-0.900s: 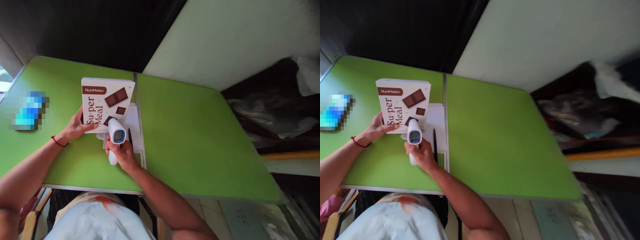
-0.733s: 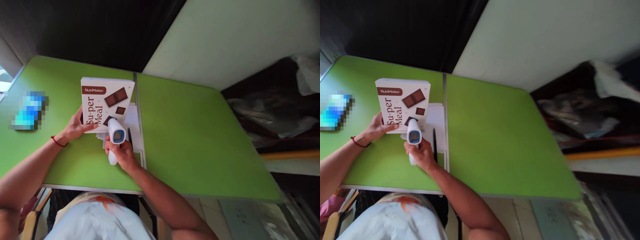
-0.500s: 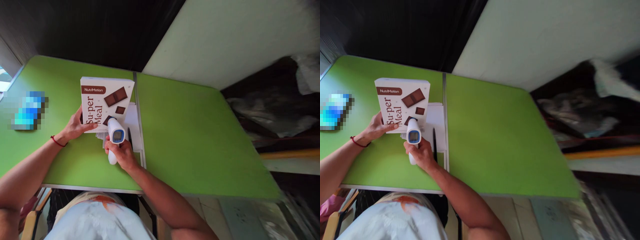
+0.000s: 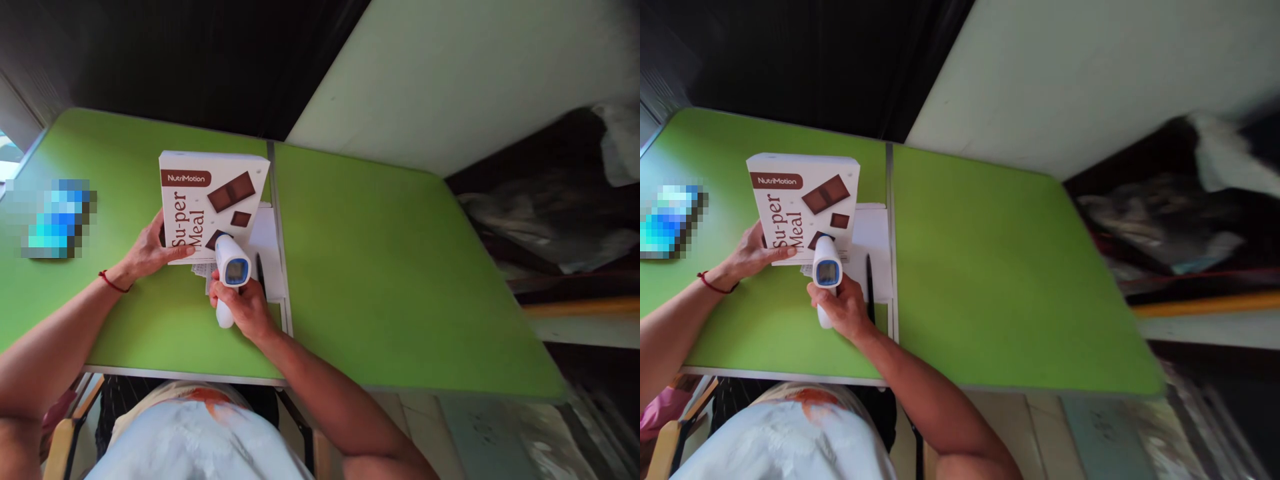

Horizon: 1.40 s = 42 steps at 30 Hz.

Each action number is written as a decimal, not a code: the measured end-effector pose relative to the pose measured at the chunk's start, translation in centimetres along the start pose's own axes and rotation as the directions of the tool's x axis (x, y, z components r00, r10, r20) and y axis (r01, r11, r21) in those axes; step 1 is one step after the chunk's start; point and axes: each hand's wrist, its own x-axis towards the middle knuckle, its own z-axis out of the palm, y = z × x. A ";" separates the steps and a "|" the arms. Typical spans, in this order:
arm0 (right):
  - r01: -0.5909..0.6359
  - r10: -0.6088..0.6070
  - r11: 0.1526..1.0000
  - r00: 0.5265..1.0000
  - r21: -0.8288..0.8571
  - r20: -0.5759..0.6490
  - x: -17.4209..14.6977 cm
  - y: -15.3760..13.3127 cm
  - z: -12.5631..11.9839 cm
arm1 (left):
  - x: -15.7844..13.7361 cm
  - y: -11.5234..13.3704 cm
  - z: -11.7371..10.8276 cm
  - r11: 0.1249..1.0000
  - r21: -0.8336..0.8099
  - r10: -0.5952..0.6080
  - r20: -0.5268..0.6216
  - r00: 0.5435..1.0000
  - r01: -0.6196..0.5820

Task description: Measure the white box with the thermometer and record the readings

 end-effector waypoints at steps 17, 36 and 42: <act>0.007 -0.008 1.000 1.000 0.025 0.011 -0.1 -0.1 -0.1 | -0.1 0.0 -0.1 0.995 0.092 0.036 -0.063 0.997 -0.030; 0.077 -0.078 0.997 0.995 0.017 0.064 -0.2 0.1 -0.2 | 0.0 -0.5 0.0 0.994 0.081 0.074 -0.039 0.997 -0.071; 0.102 -0.105 0.994 0.991 0.035 0.079 -0.3 0.2 -0.4 | 0.0 -0.5 0.2 0.993 0.085 0.079 -0.029 0.996 -0.076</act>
